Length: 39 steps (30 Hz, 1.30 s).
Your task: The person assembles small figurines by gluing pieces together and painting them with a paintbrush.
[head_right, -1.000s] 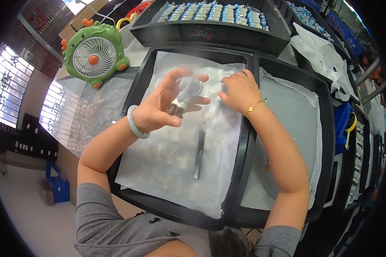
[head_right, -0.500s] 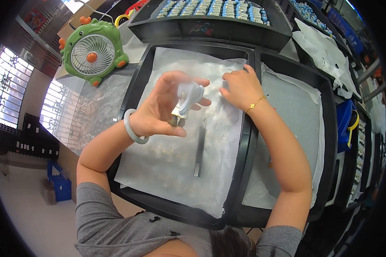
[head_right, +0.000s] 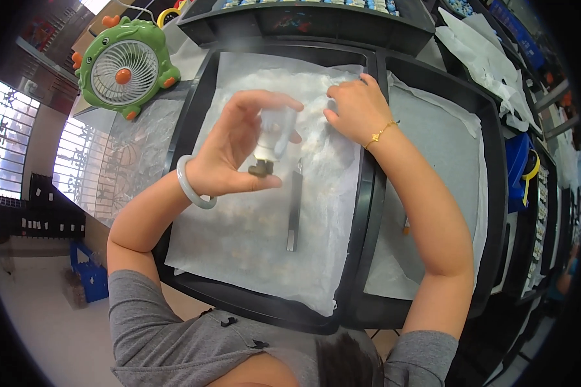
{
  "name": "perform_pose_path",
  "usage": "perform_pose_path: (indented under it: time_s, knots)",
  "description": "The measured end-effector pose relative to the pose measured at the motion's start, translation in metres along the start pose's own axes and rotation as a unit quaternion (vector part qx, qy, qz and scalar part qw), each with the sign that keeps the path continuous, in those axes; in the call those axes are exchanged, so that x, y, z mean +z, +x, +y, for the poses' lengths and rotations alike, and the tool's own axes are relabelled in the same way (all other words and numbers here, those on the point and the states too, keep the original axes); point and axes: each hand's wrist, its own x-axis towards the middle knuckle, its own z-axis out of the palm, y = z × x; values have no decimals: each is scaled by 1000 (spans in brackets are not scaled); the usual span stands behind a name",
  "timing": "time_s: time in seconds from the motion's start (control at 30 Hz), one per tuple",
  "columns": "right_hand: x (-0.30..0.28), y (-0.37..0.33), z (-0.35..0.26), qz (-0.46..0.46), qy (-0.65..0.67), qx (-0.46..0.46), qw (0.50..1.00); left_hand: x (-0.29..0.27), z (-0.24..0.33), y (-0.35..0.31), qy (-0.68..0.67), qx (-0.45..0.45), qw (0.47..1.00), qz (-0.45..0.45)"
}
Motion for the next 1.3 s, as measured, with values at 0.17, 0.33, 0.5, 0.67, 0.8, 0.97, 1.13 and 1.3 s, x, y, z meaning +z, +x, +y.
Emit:
perform_pose_path:
  time_s: [0.17,0.33,0.5,0.67,0.8,0.97,1.13,1.3]
  knots:
    - [-15,-11,-41,-23,67,-111,991,-5,9,0,-55,-147,985,76]
    - [-34,-51,-93,-294,144,-115,938,-15,-13,-3,-222,-198,950,94]
    - [-28,-56,-99,-308,137,-79,938,-8,-10,-5,-289,-229,920,131]
    - [-32,-57,-94,-312,176,-27,933,-4,-9,-3,-315,-237,900,186]
    - [-44,-60,-73,-109,241,2,964,-5,-6,-1,-324,-271,877,227]
    - [-75,-63,-38,-60,527,172,830,6,-19,-8,-347,-355,840,221]
    - [-103,-103,-39,-37,633,258,729,34,-16,-17,-352,-418,833,84]
    - [-105,-131,-48,-35,545,239,803,47,-20,-22,-413,-403,817,-13]
